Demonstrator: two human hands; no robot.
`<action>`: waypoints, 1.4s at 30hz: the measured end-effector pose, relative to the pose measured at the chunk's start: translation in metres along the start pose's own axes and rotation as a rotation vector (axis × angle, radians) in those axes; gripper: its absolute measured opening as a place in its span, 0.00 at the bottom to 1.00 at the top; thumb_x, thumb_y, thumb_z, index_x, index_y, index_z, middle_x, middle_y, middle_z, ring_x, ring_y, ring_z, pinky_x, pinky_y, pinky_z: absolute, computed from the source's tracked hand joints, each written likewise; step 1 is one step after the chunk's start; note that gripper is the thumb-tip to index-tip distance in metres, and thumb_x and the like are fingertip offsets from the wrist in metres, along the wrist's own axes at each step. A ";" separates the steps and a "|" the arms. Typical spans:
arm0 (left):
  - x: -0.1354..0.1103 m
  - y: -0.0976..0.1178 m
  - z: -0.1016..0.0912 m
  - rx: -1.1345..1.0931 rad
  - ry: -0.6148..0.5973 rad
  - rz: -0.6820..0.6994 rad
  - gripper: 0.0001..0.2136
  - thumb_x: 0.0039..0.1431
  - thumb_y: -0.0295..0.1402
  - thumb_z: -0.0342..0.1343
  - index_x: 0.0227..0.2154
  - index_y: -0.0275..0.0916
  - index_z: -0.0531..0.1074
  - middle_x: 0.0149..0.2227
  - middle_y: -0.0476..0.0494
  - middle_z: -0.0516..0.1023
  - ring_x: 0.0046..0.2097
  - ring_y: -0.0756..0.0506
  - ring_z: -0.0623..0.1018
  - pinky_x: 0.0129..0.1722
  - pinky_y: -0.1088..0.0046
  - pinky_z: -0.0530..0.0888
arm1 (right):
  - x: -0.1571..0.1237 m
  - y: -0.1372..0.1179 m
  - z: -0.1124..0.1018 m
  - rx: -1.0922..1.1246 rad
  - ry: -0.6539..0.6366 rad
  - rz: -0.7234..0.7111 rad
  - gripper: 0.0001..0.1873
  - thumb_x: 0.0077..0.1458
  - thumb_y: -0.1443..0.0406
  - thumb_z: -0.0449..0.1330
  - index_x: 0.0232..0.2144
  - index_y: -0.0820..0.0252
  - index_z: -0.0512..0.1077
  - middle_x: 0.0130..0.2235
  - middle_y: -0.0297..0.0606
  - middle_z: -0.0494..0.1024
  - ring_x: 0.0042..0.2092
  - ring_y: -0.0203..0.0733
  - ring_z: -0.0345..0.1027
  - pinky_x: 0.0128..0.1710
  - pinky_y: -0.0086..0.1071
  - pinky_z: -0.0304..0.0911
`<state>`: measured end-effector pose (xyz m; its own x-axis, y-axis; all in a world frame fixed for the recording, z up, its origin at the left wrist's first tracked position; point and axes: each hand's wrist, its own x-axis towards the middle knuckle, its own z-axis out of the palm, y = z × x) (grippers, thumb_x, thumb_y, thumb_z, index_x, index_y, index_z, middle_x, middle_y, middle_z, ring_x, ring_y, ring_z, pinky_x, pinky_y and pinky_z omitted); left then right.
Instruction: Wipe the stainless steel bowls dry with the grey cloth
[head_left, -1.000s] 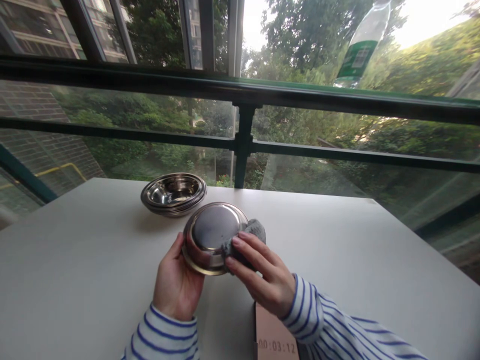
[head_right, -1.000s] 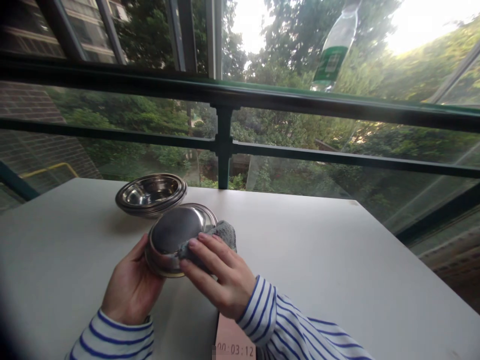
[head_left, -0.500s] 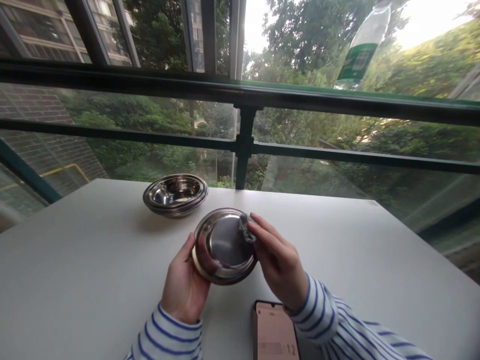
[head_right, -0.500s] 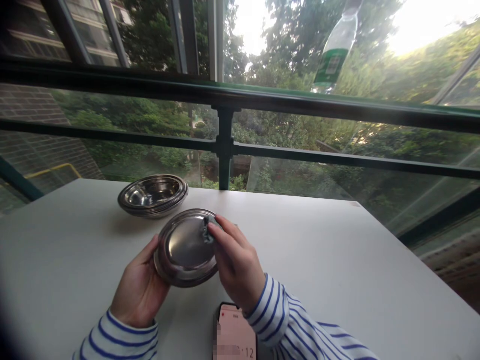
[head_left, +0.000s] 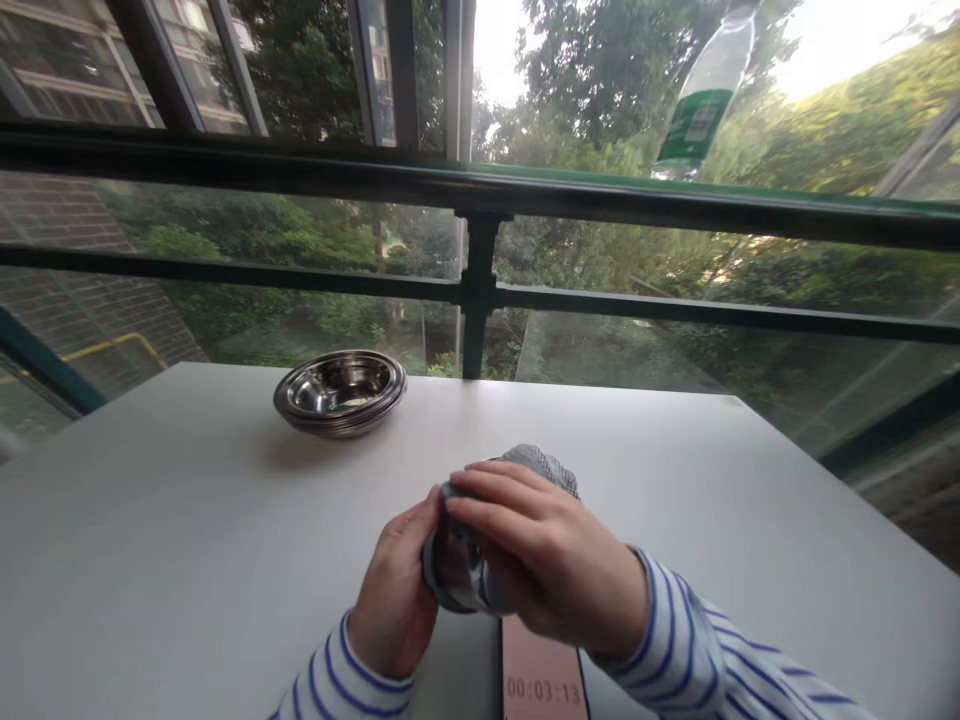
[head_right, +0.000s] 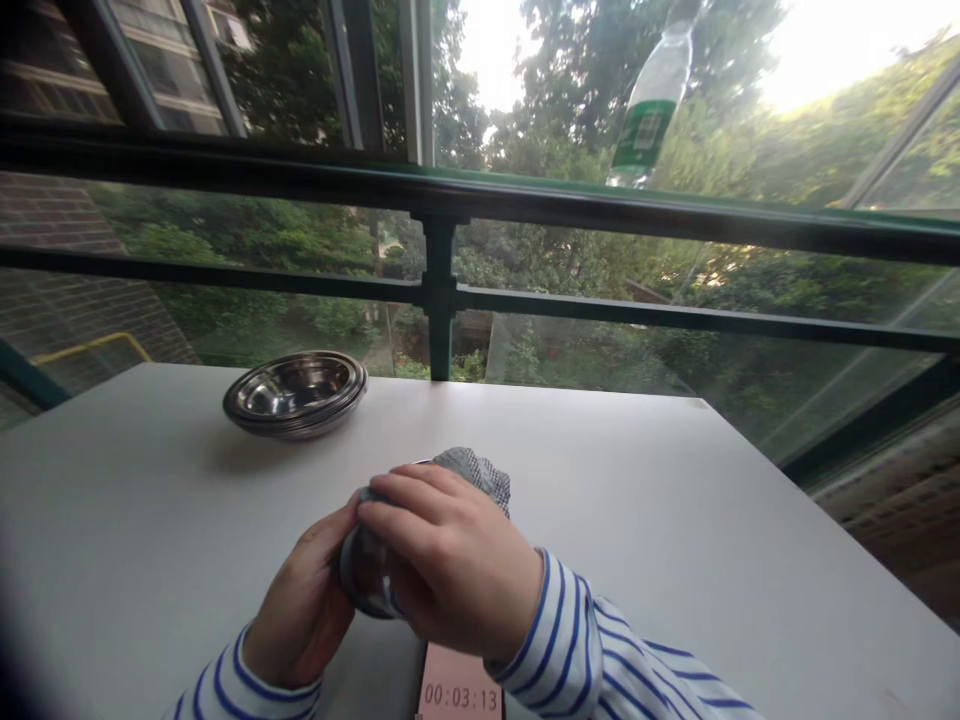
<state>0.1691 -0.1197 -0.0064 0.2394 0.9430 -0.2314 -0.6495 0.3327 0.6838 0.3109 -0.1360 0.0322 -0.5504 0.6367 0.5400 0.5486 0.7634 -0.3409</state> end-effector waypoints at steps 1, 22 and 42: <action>0.000 0.000 -0.001 0.001 -0.003 0.007 0.08 0.49 0.32 0.59 0.29 0.31 0.76 0.25 0.44 0.79 0.29 0.47 0.78 0.29 0.76 0.74 | 0.001 -0.001 0.000 -0.011 -0.009 -0.017 0.21 0.52 0.72 0.51 0.50 0.64 0.65 0.51 0.45 0.69 0.53 0.45 0.59 0.54 0.41 0.58; 0.021 0.025 -0.015 -0.303 0.306 0.022 0.12 0.59 0.27 0.45 0.31 0.29 0.74 0.26 0.41 0.80 0.28 0.49 0.79 0.31 0.75 0.77 | -0.013 0.002 0.048 -0.240 0.126 -0.090 0.20 0.56 0.73 0.48 0.51 0.67 0.63 0.55 0.48 0.64 0.60 0.49 0.50 0.57 0.46 0.54; 0.012 0.015 -0.006 -0.224 0.161 -0.115 0.13 0.59 0.29 0.46 0.26 0.30 0.74 0.22 0.41 0.78 0.25 0.50 0.78 0.25 0.79 0.76 | -0.010 0.004 0.042 -0.295 0.076 -0.159 0.18 0.57 0.70 0.47 0.50 0.66 0.65 0.55 0.43 0.65 0.60 0.46 0.50 0.58 0.43 0.52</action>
<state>0.1577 -0.1031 -0.0028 0.2147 0.8832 -0.4170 -0.7725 0.4148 0.4809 0.2918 -0.1347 -0.0065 -0.6014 0.4938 0.6280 0.6241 0.7812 -0.0166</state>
